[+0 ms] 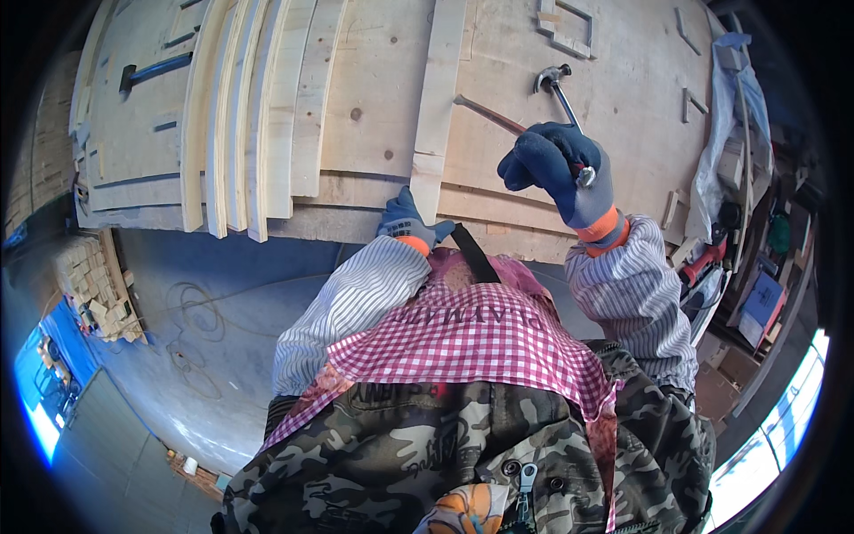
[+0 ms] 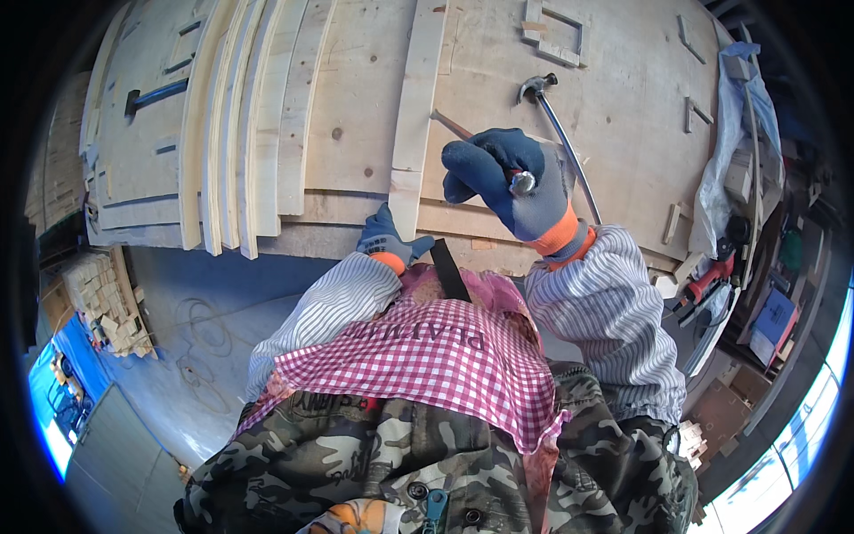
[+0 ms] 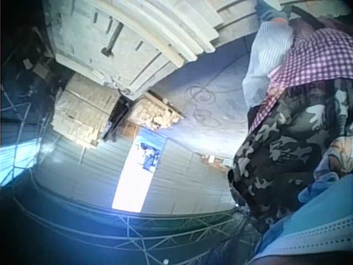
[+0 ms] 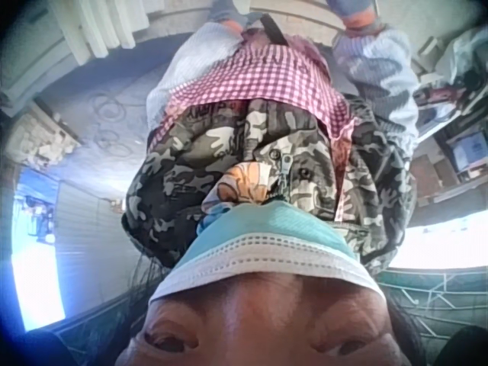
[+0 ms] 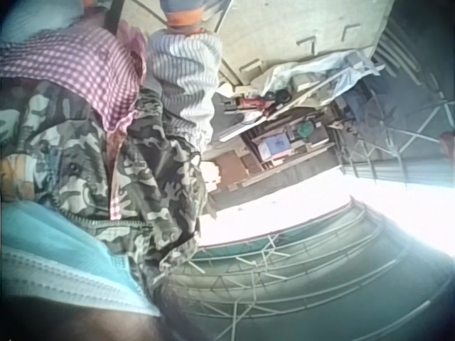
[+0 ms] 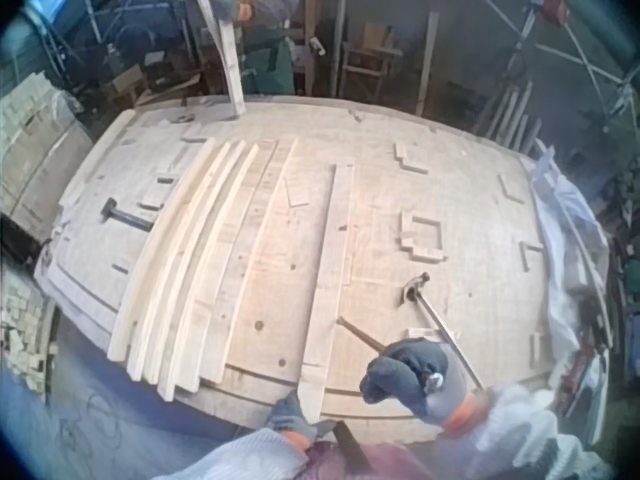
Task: The person uses a hammer and a curved metal tool to bend and shape thin wooden strips on a workbench. They repeatedly position the strips, apply pressure with the tool, and tap with the hammer to form a curve, then place the shaped pieces aside.
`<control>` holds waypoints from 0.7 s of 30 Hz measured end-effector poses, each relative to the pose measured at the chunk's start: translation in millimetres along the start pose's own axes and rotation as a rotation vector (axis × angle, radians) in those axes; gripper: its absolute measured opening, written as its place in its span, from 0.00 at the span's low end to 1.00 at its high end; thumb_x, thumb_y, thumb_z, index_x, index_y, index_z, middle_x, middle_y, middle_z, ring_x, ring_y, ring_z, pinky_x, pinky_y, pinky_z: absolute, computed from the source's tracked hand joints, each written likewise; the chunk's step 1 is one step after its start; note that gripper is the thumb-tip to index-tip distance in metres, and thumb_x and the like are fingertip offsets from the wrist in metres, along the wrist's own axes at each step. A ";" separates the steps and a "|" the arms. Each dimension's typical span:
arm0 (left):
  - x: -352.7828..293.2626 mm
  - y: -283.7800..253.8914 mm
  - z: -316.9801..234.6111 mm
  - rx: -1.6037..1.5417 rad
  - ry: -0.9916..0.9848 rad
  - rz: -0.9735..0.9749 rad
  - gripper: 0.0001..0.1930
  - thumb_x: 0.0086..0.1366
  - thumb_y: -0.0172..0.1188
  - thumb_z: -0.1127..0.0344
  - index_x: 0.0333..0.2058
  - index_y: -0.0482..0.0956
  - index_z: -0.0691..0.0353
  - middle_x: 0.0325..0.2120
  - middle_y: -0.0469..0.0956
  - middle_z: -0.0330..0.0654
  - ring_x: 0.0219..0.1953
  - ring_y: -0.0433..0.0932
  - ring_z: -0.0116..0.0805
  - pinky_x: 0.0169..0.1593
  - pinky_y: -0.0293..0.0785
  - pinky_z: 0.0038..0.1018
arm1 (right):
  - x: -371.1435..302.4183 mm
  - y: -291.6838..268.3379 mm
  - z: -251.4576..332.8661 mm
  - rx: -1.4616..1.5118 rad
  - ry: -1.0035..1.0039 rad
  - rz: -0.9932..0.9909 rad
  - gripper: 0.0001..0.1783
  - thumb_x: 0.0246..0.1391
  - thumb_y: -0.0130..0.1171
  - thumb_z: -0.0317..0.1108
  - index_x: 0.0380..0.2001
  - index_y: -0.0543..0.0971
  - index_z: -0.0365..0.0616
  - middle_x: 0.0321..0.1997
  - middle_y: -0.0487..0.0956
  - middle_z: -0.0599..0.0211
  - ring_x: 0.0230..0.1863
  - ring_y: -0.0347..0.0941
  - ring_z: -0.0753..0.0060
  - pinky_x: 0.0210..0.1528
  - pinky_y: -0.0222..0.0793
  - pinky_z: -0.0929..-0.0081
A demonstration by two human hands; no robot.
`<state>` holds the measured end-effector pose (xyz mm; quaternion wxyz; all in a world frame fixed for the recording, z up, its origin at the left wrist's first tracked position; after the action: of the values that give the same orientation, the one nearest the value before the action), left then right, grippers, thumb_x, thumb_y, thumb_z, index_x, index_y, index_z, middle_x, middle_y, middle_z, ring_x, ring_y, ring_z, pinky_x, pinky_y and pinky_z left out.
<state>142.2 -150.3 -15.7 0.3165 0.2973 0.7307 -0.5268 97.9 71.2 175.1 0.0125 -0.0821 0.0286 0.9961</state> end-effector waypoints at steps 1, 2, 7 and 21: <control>0.2 0.5 0.2 0.002 -0.015 -0.027 0.45 0.36 0.71 0.50 0.53 0.61 0.60 0.47 0.68 0.53 0.50 0.67 0.48 0.54 0.65 0.36 | -0.4 2.0 1.5 0.021 -0.013 0.016 0.09 0.55 0.52 0.31 0.31 0.77 0.35 0.24 0.79 0.61 0.24 0.77 0.72 0.27 0.74 0.77; 0.9 2.3 0.6 -0.037 -0.010 -0.034 0.44 0.36 0.71 0.51 0.52 0.61 0.61 0.47 0.68 0.53 0.50 0.68 0.48 0.53 0.65 0.36 | -0.7 5.6 2.6 0.027 -0.018 0.055 0.10 0.55 0.52 0.31 0.31 0.77 0.34 0.24 0.79 0.61 0.25 0.77 0.72 0.27 0.74 0.77; 13.8 12.7 24.7 -0.323 0.104 -0.018 0.45 0.37 0.71 0.56 0.54 0.59 0.66 0.49 0.68 0.52 0.50 0.69 0.43 0.54 0.65 0.33 | -3.2 4.2 5.2 0.203 0.038 -0.007 0.17 0.59 0.43 0.33 0.26 0.75 0.31 0.27 0.78 0.53 0.23 0.74 0.71 0.27 0.72 0.78; 37.1 33.4 67.5 -0.844 0.212 0.129 0.32 0.51 0.65 0.68 0.54 0.63 0.67 0.46 0.72 0.47 0.46 0.72 0.36 0.51 0.67 0.28 | 24.7 -7.3 13.9 -0.055 -0.132 -0.036 0.15 0.58 0.50 0.41 0.33 0.76 0.38 0.29 0.80 0.63 0.27 0.76 0.77 0.26 0.67 0.84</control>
<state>154.9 -202.2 -80.5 0.3657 0.2393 0.8903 -0.1279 71.5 79.8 184.3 0.0298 -0.0170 -0.0010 0.9994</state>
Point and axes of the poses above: each hand's wrist, its own x-axis towards the middle knuckle, its own y-axis out of the palm, z = x × y, the point moved 6 cm from there along x, towards the middle knuckle
